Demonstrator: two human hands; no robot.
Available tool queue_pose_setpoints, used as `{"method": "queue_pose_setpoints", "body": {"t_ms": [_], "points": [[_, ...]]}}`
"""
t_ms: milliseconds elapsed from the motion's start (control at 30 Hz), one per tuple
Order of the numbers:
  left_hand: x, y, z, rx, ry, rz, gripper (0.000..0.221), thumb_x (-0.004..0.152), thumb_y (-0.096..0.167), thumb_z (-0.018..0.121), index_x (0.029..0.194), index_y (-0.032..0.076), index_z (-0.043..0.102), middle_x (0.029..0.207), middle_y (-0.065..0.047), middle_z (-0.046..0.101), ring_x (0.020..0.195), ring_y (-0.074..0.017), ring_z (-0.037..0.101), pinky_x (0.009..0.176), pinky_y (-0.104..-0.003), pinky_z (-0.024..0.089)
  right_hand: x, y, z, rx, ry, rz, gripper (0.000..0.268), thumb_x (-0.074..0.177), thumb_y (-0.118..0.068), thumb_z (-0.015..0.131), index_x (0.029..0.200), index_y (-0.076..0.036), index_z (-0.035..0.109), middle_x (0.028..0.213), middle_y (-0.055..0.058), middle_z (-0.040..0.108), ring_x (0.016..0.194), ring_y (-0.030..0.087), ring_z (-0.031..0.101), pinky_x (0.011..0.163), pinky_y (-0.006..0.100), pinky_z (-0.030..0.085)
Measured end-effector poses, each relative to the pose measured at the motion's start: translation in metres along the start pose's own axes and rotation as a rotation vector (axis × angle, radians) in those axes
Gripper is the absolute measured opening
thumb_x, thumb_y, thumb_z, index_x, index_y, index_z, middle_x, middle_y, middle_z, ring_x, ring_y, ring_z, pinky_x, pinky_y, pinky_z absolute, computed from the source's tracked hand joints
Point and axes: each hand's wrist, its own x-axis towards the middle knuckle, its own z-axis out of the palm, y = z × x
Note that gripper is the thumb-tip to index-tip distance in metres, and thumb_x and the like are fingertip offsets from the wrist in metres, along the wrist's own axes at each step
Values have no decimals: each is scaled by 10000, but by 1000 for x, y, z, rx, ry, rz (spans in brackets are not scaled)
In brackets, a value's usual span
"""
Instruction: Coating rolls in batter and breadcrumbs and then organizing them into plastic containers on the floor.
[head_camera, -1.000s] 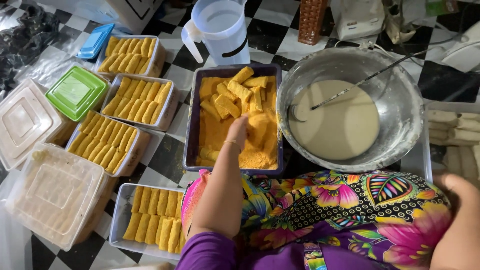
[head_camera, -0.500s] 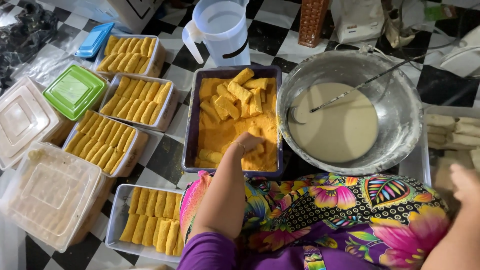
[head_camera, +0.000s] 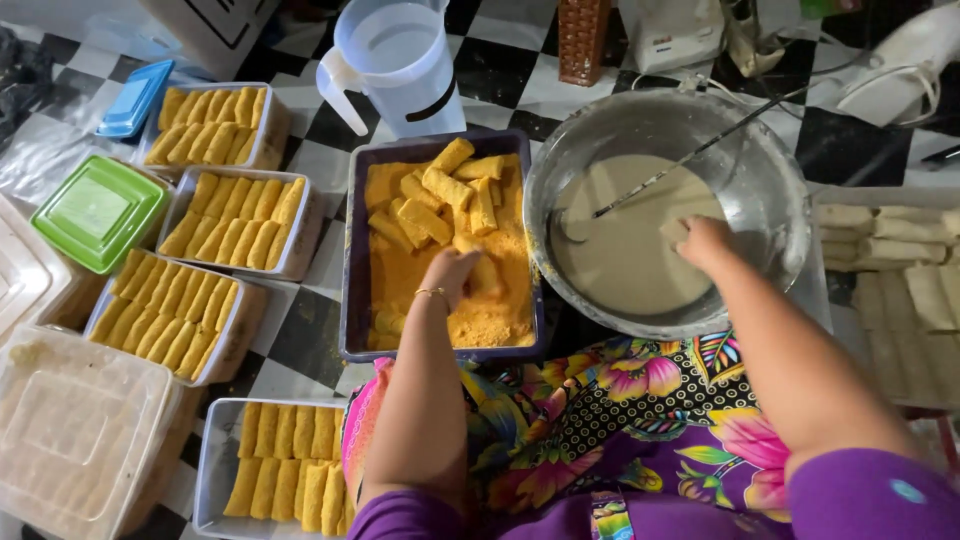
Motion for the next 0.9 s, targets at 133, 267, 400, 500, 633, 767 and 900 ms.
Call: {"method": "queue_pose_setpoints", "body": {"t_ms": [133, 267, 400, 500, 633, 767, 900], "points": [[-1, 21, -15, -488, 176, 279, 548, 934, 264, 775, 1377, 41, 542, 1099, -141, 656, 847, -261, 681, 723, -426, 609, -37, -39, -38, -45, -73, 9, 451, 873, -237, 698, 1316, -159, 726, 1119, 134, 788, 1096, 335, 747, 890, 524, 577], [-12, 31, -19, -558, 259, 442, 545, 973, 289, 726, 1426, 88, 498, 1274, -108, 582, 1123, -253, 627, 901, -392, 547, -57, -65, -53, 386, -158, 60, 600, 830, -331, 701, 1401, -150, 683, 1295, 112, 728, 1234, 326, 660, 1009, 529, 517], [12, -6, -1, 268, 431, 585, 271, 867, 384, 780, 1025, 166, 750, 942, -83, 723, 944, -287, 698, 813, -426, 539, -106, -115, -130, 1510, -345, 274, 94, 955, -173, 661, 1034, -121, 668, 1008, 45, 658, 917, 262, 688, 799, 433, 598], [14, -21, 18, 664, 178, 939, 319, 800, 272, 804, 1076, 125, 741, 953, -108, 722, 1006, -317, 692, 916, -437, 549, -125, -136, -163, 1659, -390, 145, 269, 971, -251, 707, 1174, -158, 558, 802, -65, 506, 729, 73, 560, 611, 206, 552], [1, -23, 31, 1270, 79, 355, 525, 857, 599, 655, 1342, 409, 590, 1442, 50, 507, 1379, -334, 426, 1058, -512, 414, -134, -140, -182, 1763, -410, 205, 291, 1026, -346, 616, 1243, -156, 584, 890, 26, 539, 743, 127, 599, 664, 263, 595], [35, -45, 16, 1424, 222, 140, 559, 914, 572, 605, 1383, 270, 573, 1464, -72, 456, 1398, -363, 319, 1110, -509, 277, -134, -126, -156, 1435, -268, 10, 724, 861, 53, 731, 1482, -78, 382, 1126, 246, 622, 850, 342, 704, 742, 497, 654], [-22, -4, 23, 1359, 191, 171, 677, 886, 654, 628, 1370, 203, 482, 1461, -95, 412, 1425, -374, 303, 1149, -522, 291, -134, -135, -151, 1216, -94, 24, 310, 900, -94, 763, 1153, -7, 607, 783, 231, 699, 555, 257, 703, 493, 334, 645]]}}
